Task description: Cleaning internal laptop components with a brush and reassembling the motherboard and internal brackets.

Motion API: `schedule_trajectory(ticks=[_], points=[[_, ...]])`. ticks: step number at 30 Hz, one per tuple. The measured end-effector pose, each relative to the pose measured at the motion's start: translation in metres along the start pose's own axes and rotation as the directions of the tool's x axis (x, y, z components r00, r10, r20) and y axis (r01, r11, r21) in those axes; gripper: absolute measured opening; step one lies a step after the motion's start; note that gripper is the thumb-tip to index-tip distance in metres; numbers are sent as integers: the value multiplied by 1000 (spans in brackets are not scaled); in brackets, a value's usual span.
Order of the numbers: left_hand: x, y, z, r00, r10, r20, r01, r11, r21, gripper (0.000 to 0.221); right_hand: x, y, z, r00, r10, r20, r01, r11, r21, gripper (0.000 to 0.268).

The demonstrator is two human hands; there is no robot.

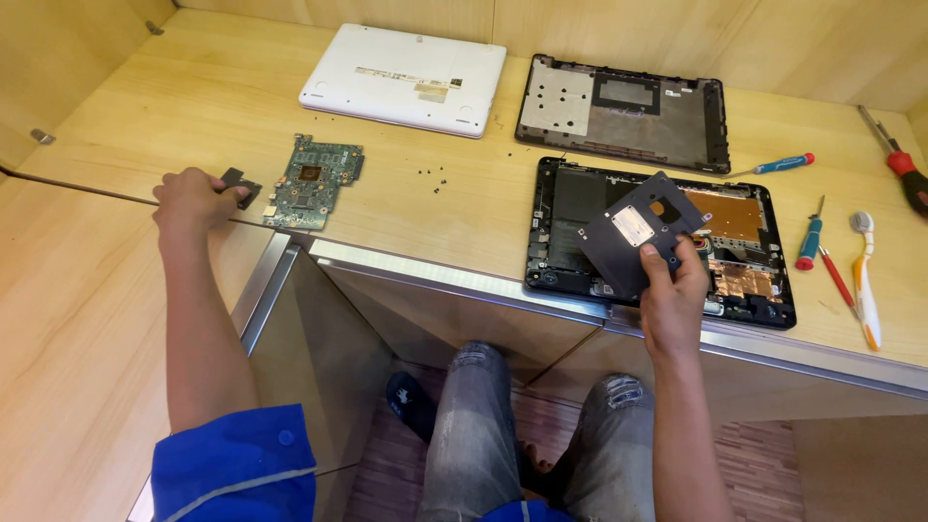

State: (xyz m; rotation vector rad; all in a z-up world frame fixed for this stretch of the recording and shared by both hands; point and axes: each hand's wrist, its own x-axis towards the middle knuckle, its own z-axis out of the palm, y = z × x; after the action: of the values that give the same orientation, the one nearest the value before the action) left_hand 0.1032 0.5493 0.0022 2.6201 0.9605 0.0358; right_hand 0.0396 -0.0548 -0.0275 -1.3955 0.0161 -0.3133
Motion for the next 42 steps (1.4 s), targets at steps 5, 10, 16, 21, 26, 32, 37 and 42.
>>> schedule_trajectory(ticks=[5, 10, 16, 21, 26, 32, 37, 42], points=[[26, -18, -12, 993, -95, 71, 91, 994, 61, 80, -1, 2, -1, 1000, -13, -5, 12, 998, -65, 32], [36, -32, -15, 980, -139, 140, 125, 986, 107, 55, -2, 1, -2, 999, -52, 10, 53, 995, -85, 33], [27, -43, -27, 957, -148, 249, 123, 986, 110, 46, -6, 6, -13, 990, -83, 117, 51, 966, 253, 22], [-4, -42, -41, 929, -77, 363, 100, 994, -43, 63, -24, -15, -8, 820, -501, 278, 523, 852, -7, 32], [-19, -39, -49, 965, 8, 263, 9, 998, -62, 52, -43, -24, 1, 764, -583, 277, 625, 776, -89, 25], [-77, 13, -41, 852, 498, -158, -518, 846, -124, 32, -59, -32, 12, 710, -640, 295, 684, 726, -70, 14], [-248, 125, -55, 403, 852, -334, -907, 323, -271, 29, -65, -1, 1, 729, -638, 248, 658, 753, 0, 14], [-344, 167, -42, 240, 902, -359, -800, -25, -599, 23, -89, 19, -8, 942, -322, 93, 329, 942, -72, 21]])
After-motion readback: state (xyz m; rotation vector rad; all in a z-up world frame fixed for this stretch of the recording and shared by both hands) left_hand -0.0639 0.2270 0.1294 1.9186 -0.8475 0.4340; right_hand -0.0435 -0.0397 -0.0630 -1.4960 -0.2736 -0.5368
